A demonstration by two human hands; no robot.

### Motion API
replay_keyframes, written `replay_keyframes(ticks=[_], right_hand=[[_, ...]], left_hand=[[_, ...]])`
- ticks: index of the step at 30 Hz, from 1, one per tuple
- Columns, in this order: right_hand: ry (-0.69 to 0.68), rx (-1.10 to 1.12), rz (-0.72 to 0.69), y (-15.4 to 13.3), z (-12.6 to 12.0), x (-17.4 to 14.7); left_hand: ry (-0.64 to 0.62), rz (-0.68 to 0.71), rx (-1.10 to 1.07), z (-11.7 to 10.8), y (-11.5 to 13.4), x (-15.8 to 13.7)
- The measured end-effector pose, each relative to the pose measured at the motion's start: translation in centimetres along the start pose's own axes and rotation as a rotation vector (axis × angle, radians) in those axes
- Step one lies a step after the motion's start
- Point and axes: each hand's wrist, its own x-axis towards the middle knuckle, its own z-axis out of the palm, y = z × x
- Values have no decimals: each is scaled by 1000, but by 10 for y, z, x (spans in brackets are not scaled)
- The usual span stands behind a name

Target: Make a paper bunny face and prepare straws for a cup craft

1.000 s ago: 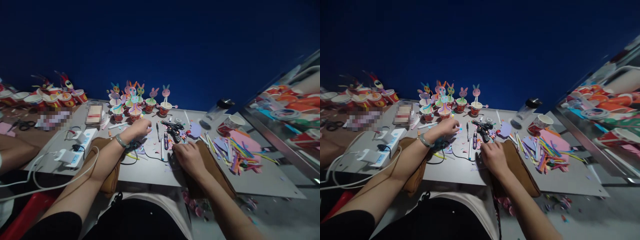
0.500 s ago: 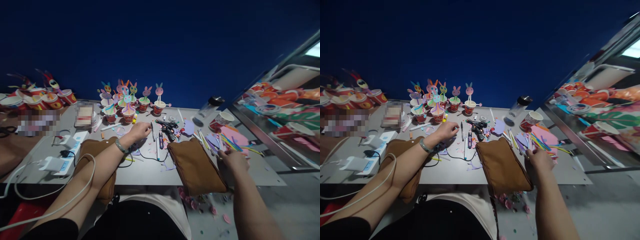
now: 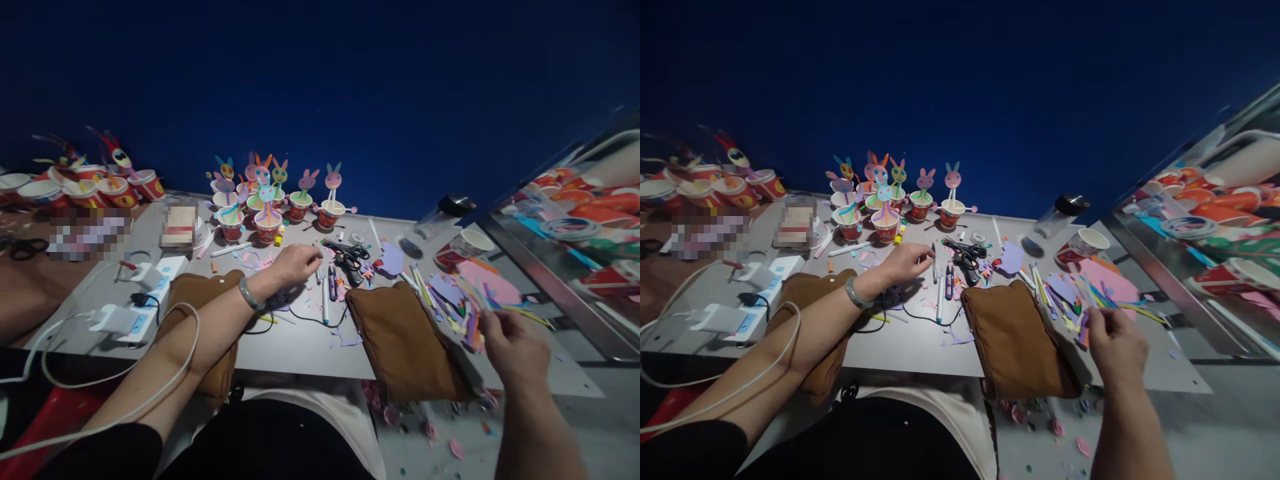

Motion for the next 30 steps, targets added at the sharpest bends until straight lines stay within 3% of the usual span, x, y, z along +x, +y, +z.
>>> replay_keyframes(ticks=[1,4,6,8,11,16,20,26,30], right_hand=[[-82,106,-90,-6,-7,-12],[-515,337,-492,-37,-21,-51],[-770,363,-714,-66,-22,-72],[-843,387,-846,-97,-15,-86],[-779,457,-904,-139,3,-93],[-686,621,-925,-177,22,-92],[-655,640,-936,-175,27,-95],[-493,648,-815,-159,40,-97],[-507,618,-819,-159,44,-95]], left_hand=[[2,15,-86,0,5,-1],[-43,154,-366,1,26,-6],[-177,276,-518,2,40,-12],[-364,320,-628,4,51,-17],[-549,258,-745,10,60,-24],[-520,87,-780,15,55,-25],[-485,121,-730,13,51,-22],[-561,-8,-602,16,48,-22],[-569,-28,-639,15,46,-21]])
